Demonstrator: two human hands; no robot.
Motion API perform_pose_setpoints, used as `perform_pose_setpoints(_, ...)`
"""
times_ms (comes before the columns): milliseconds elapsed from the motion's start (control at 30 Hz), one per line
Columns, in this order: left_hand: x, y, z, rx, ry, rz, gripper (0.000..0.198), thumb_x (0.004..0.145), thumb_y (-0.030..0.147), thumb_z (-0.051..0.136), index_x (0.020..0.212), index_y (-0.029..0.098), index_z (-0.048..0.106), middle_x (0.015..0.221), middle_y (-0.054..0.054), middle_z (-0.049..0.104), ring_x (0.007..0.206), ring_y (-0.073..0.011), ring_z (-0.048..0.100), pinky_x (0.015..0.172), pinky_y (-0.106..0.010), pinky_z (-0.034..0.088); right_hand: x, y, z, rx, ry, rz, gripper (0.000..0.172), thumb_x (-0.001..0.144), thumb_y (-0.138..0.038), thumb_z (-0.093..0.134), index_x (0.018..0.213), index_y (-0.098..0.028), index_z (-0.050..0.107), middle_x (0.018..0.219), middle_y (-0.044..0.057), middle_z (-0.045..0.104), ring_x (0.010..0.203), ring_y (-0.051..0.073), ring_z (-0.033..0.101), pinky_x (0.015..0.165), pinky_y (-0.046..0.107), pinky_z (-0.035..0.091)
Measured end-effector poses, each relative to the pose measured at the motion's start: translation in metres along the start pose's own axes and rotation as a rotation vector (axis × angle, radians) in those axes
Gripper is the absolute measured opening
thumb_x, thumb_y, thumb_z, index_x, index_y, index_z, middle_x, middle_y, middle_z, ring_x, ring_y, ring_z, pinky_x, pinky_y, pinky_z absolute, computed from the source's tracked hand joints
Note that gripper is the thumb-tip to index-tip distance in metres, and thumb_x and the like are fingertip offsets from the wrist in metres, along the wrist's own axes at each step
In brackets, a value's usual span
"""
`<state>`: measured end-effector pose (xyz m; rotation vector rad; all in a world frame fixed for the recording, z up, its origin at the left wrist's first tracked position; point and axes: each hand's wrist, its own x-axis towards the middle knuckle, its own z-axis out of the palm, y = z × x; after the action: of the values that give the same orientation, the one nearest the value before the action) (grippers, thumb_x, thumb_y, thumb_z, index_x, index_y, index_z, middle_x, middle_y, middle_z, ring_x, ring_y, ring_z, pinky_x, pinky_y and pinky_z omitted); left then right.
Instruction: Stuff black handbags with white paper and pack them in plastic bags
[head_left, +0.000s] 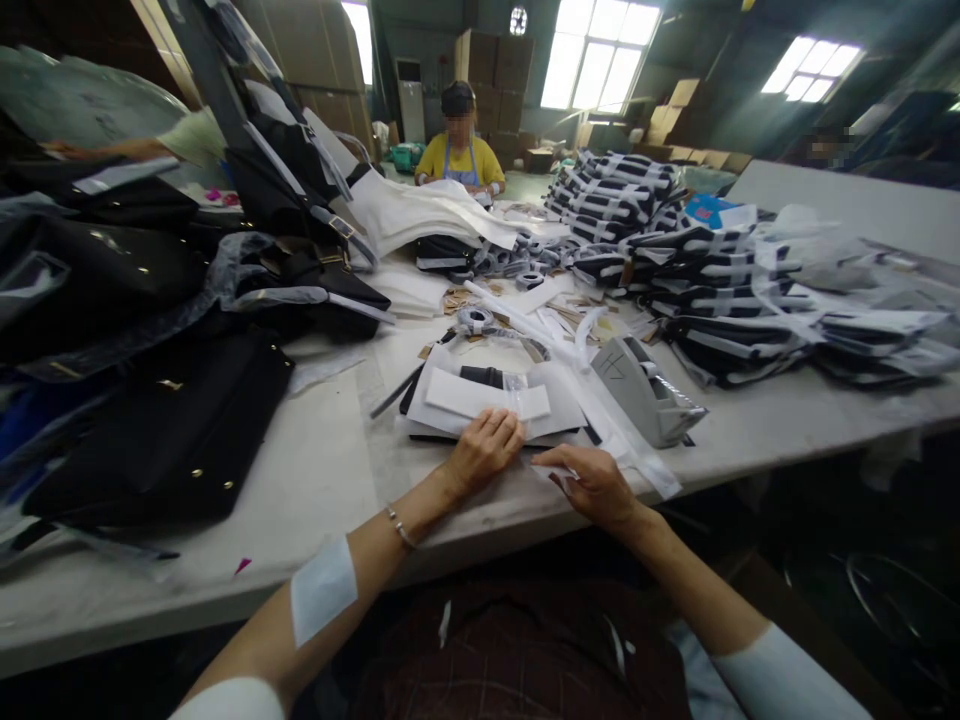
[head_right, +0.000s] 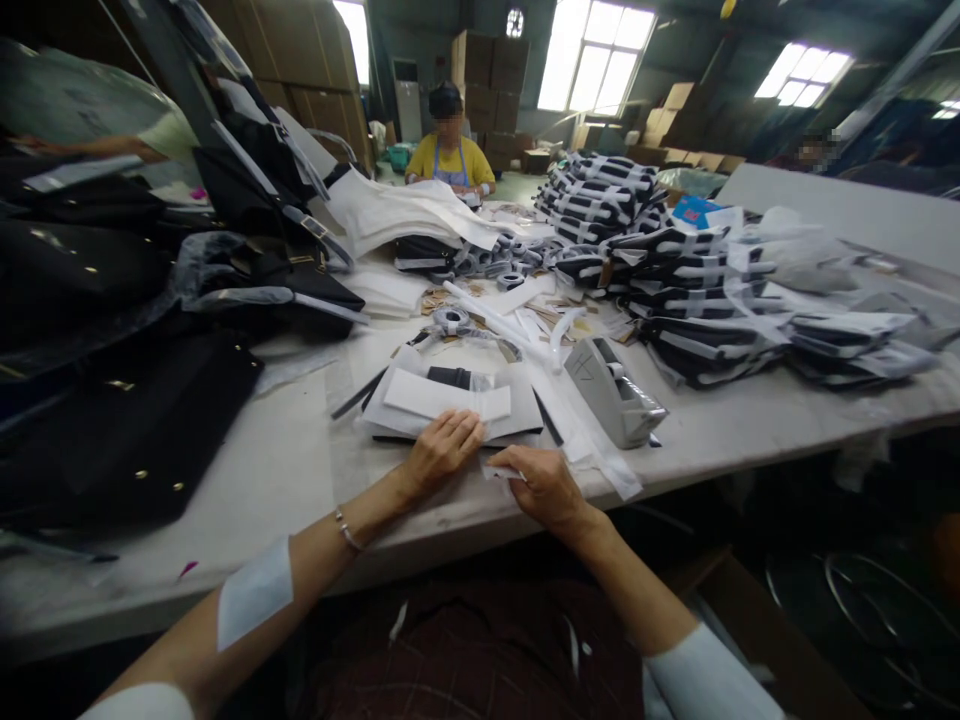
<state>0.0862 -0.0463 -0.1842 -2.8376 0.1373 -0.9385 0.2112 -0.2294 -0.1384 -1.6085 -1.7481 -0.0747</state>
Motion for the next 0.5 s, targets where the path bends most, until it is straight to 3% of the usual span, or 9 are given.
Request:
perform_pose_setpoints(200,0.015,-0.001,0.008,0.014,-0.065,-0.068,0.025,0.101,0.019,0.042,0.119,0.014,0.059,0.121,-0.014,0.067,0.116,-0.0238,0.063,0.102,-0.042,0.049,0.024,0.002,0.003,-0.091,0.019,-0.183,0.037,0.079,-0.005,0.046,0.102,-0.022,0.068,0.094,0.005,0.076,0.095,0.021,0.070,0.092,0.038,0.050)
perform_pose_setpoints(500,0.007,-0.008,-0.007,-0.221,-0.111,-0.072,0.029,0.099,0.015,0.046,0.125,0.018,0.058,0.125,-0.009,0.065,0.123,-0.0189,0.059,0.110,-0.039,0.045,0.004,0.000,0.010,-0.071,-0.074,-0.140,0.039,0.074,0.000,0.044,0.099,-0.021,0.066,0.084,0.006,0.071,0.081,0.020,0.067,0.075,0.031,0.054)
